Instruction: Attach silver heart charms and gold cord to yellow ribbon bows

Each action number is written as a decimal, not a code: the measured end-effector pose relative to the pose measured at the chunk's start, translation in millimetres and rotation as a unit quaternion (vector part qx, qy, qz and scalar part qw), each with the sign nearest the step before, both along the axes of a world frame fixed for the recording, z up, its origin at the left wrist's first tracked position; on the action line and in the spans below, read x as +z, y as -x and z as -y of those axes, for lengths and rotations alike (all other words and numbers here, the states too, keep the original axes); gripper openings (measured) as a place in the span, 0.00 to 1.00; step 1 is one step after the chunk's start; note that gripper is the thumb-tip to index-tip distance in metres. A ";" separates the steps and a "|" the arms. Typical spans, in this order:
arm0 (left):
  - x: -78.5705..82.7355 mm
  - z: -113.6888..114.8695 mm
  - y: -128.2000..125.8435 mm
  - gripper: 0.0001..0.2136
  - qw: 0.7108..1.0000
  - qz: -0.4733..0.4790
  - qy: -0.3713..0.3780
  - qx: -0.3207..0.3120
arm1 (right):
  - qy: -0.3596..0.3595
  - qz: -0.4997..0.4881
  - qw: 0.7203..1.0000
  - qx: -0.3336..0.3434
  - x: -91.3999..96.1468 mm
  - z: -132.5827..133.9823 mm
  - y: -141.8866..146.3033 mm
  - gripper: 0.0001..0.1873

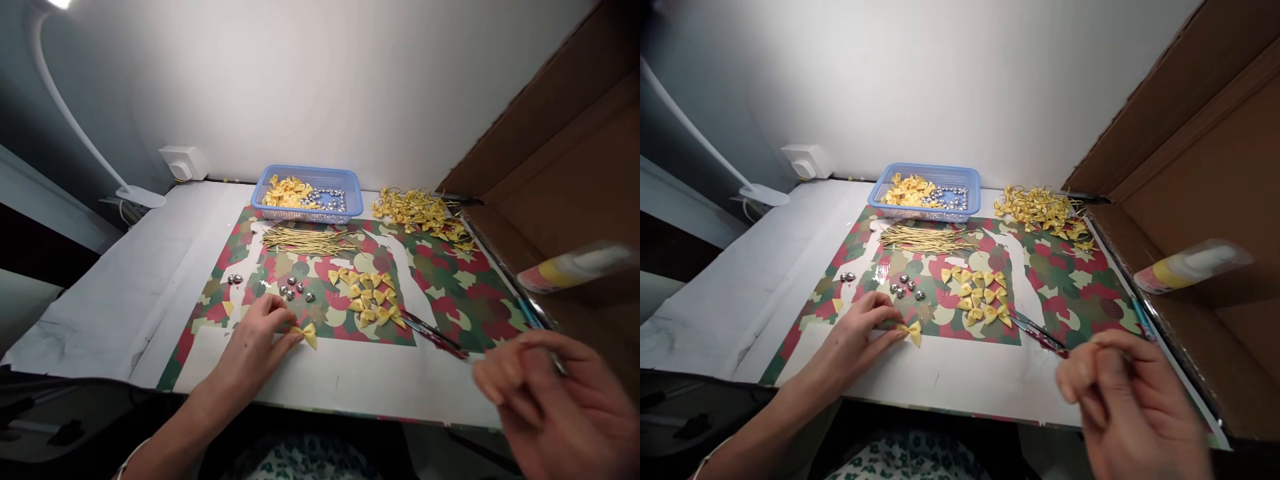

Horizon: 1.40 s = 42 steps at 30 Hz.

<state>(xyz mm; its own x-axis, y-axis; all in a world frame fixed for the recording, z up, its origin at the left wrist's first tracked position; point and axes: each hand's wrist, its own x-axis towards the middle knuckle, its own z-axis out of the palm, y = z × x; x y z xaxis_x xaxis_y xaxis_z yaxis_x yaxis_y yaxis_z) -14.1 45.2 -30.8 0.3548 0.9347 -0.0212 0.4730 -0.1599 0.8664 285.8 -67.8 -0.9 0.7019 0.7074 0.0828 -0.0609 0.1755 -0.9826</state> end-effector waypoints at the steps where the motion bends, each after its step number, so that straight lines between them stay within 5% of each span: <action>1: -3.5 -0.1 -2.1 0.02 1.000 -0.005 -0.001 -0.007 | 0.008 -0.007 0.999 0.040 -1.1 1.2 13.4 0.10; 6: -6.0 4.0 -2.7 0.06 0.998 0.018 0.037 -0.050 | 0.103 -0.014 0.968 0.227 -14.4 -0.3 64.3 0.09; 9: 3.2 11.6 -1.0 0.04 0.990 0.068 0.096 -0.078 | 0.070 0.080 0.949 0.298 -17.9 -12.1 77.0 0.11; 13: 20.5 22.4 -1.4 0.08 0.950 0.204 0.220 -0.081 | -0.003 0.234 0.933 0.272 -17.6 -25.1 81.7 0.09; 16: 30.9 27.4 -3.8 0.04 0.897 0.306 0.312 -0.059 | -0.006 0.256 0.928 0.271 -17.4 -25.6 84.0 0.09; 18: 34.9 29.2 -6.3 0.03 0.888 0.325 0.322 -0.058 | -0.006 0.252 0.927 0.276 -17.2 -23.7 85.7 0.10; 42: 37.7 33.5 -20.6 0.04 0.893 0.324 0.308 -0.056 | 0.004 0.176 0.928 0.328 -27.7 -17.3 86.7 0.10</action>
<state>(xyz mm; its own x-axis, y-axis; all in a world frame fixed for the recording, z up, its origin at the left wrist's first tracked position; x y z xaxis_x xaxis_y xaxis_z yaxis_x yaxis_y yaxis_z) 6.5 11.6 6.9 0.5688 0.7749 -0.2757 -0.1477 0.4260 0.8926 199.2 -50.4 -28.5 0.0510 0.9746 0.2181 0.1737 0.2064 -0.9629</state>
